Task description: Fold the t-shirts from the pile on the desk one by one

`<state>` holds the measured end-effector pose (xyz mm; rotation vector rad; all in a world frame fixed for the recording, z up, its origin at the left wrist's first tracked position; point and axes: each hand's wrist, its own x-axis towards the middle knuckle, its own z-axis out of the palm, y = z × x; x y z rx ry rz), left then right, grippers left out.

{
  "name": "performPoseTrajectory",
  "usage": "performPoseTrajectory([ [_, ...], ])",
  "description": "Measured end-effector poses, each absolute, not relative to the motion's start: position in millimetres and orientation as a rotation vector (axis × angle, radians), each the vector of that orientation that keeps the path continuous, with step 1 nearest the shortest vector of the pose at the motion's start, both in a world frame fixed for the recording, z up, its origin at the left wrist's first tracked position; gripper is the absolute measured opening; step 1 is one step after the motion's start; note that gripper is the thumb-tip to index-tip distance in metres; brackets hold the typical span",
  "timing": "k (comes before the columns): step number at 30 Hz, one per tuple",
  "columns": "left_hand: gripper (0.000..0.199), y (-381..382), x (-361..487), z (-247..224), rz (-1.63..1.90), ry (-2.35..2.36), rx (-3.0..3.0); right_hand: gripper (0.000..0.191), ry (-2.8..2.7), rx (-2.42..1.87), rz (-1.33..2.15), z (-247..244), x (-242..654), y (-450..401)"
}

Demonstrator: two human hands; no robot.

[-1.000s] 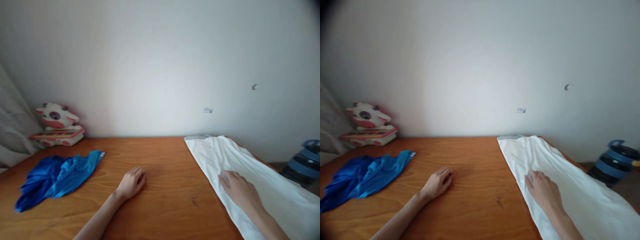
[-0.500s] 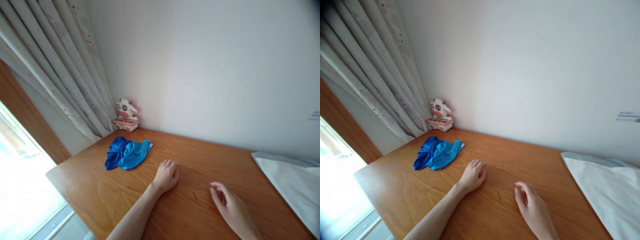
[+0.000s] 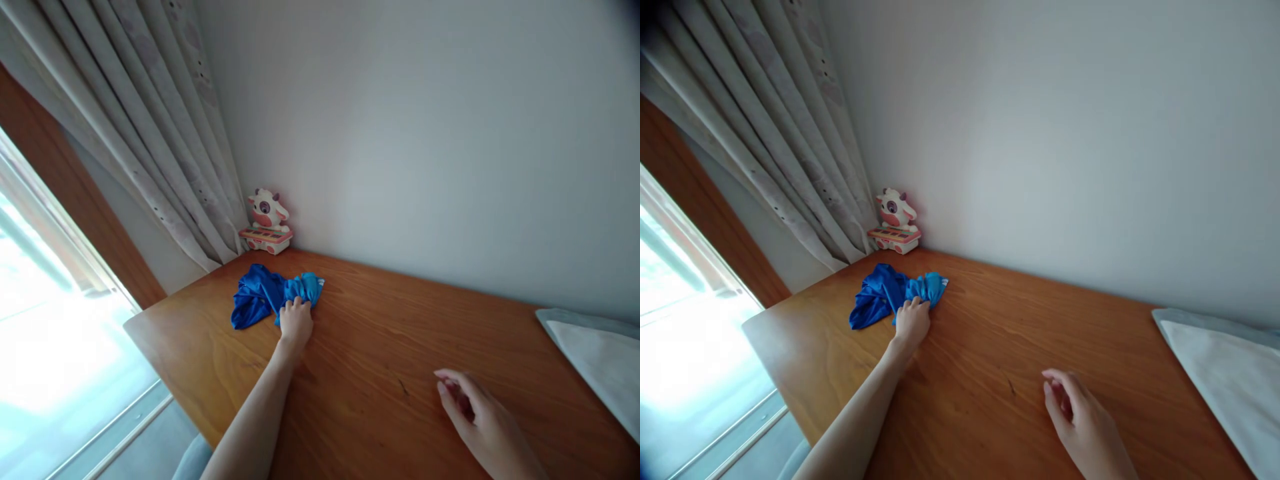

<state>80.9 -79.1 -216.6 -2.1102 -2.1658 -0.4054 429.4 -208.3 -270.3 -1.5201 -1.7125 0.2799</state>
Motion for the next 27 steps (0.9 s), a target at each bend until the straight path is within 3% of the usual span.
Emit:
performPoseTrajectory([
  [5,0.026,-104.3,138.4,-217.8,-0.536,-1.678,-2.791,0.038,-1.668,-1.505,0.268,-268.5,428.8,-211.4],
  [9,0.053,-138.8,171.0,-206.8,-0.869,-0.867,-3.490,0.045,-1.684,-1.501,0.193,-265.3,428.9,-212.8],
  [11,0.045,-146.0,175.5,-200.5,-0.949,-0.711,-3.512,0.055,-1.745,-1.508,0.117,-263.2,429.7,-214.0],
  [15,0.032,-132.0,164.2,-203.8,-0.890,-1.172,-3.049,0.068,-1.895,-1.578,-0.050,-260.5,433.0,-216.6],
  [19,0.061,-110.3,146.8,-219.0,-0.690,-1.639,-2.659,0.038,-1.900,-1.646,-0.010,-259.3,440.3,-216.0],
  [21,0.065,-105.4,141.3,-222.1,-0.612,-1.731,-2.582,0.032,-1.819,-1.686,0.020,-259.0,446.0,-214.1],
  [27,0.036,-96.6,123.7,-216.8,-0.510,-1.811,-2.469,0.048,-1.167,-1.739,0.245,-263.2,477.7,-207.0],
])
